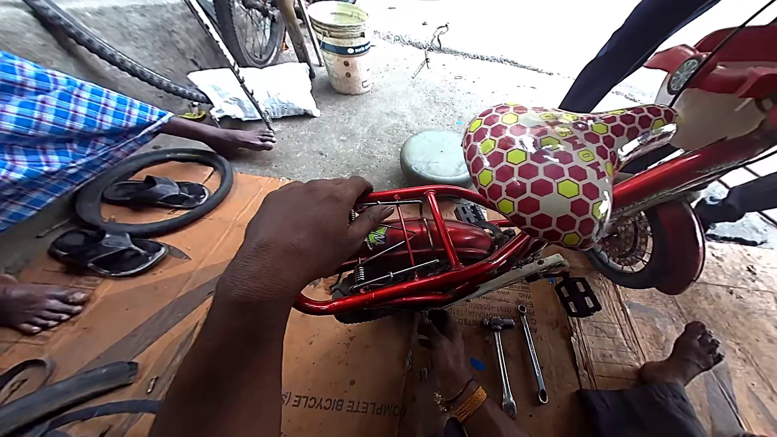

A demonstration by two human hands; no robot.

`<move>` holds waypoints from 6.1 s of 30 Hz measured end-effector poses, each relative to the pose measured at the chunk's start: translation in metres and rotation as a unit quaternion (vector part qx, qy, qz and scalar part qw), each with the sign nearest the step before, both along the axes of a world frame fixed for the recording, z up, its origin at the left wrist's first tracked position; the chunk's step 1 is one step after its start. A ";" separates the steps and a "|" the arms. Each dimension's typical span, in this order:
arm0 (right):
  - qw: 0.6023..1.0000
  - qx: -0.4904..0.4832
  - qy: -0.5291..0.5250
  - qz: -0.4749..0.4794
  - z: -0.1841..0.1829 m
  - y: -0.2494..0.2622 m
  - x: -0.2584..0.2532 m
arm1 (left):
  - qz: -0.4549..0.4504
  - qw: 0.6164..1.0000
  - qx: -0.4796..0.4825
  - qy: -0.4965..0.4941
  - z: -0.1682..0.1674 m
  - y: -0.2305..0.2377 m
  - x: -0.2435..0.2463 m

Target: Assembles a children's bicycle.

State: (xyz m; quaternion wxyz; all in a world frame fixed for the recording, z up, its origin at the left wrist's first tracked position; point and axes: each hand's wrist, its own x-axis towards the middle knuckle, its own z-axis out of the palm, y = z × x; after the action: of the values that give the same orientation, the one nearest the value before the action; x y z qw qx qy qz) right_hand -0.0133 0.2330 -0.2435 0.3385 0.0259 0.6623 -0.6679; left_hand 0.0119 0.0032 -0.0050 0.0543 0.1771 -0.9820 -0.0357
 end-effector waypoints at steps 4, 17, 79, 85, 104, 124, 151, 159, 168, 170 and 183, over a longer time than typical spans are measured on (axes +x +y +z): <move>1.000 0.000 0.003 -0.004 0.000 0.000 -0.003 | -0.002 1.000 -0.010 0.006 -0.002 -0.003 0.000; 0.998 0.029 0.045 0.030 -0.011 0.015 -0.007 | 0.022 1.000 0.006 -0.001 0.002 -0.002 0.000; 0.987 0.078 0.010 0.139 0.059 0.124 0.027 | 0.090 0.989 0.014 -0.118 0.004 -0.024 -0.028; 0.901 -0.116 0.261 -0.325 0.090 0.186 -0.044 | 0.086 0.988 -0.005 -0.126 0.003 -0.022 -0.031; 0.917 -0.123 0.256 -0.281 0.042 0.147 -0.021 | 0.095 0.984 -0.016 -0.150 0.004 -0.029 -0.039; 0.925 -0.125 0.306 -0.188 0.084 0.155 -0.018 | 0.090 0.984 -0.001 -0.152 0.003 -0.040 -0.041; 0.953 0.187 0.028 0.236 -0.029 0.131 0.041 | 0.069 0.990 0.002 -0.127 0.004 -0.042 -0.035; 0.865 0.420 0.199 0.188 -0.046 0.161 0.009 | 0.093 0.987 -0.005 -0.127 0.000 -0.038 -0.033; 0.952 -0.070 -0.024 -0.296 0.018 0.180 -0.150 | 0.109 0.988 0.004 -0.112 -0.001 -0.030 -0.028; 0.941 -0.043 -0.015 -0.335 0.024 0.175 -0.171 | 0.119 0.985 0.001 -0.123 0.000 -0.027 -0.029; 0.934 0.008 0.184 -0.307 0.050 0.154 -0.139 | 0.122 0.980 -0.017 -0.158 0.004 -0.025 -0.040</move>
State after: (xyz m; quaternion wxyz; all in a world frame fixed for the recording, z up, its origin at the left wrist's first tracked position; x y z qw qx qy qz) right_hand -0.1520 0.3868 -0.1932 -0.0108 0.1072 0.6780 -0.7271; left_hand -0.0279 -0.0221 -0.0006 -0.0949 0.2976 -0.9498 0.0166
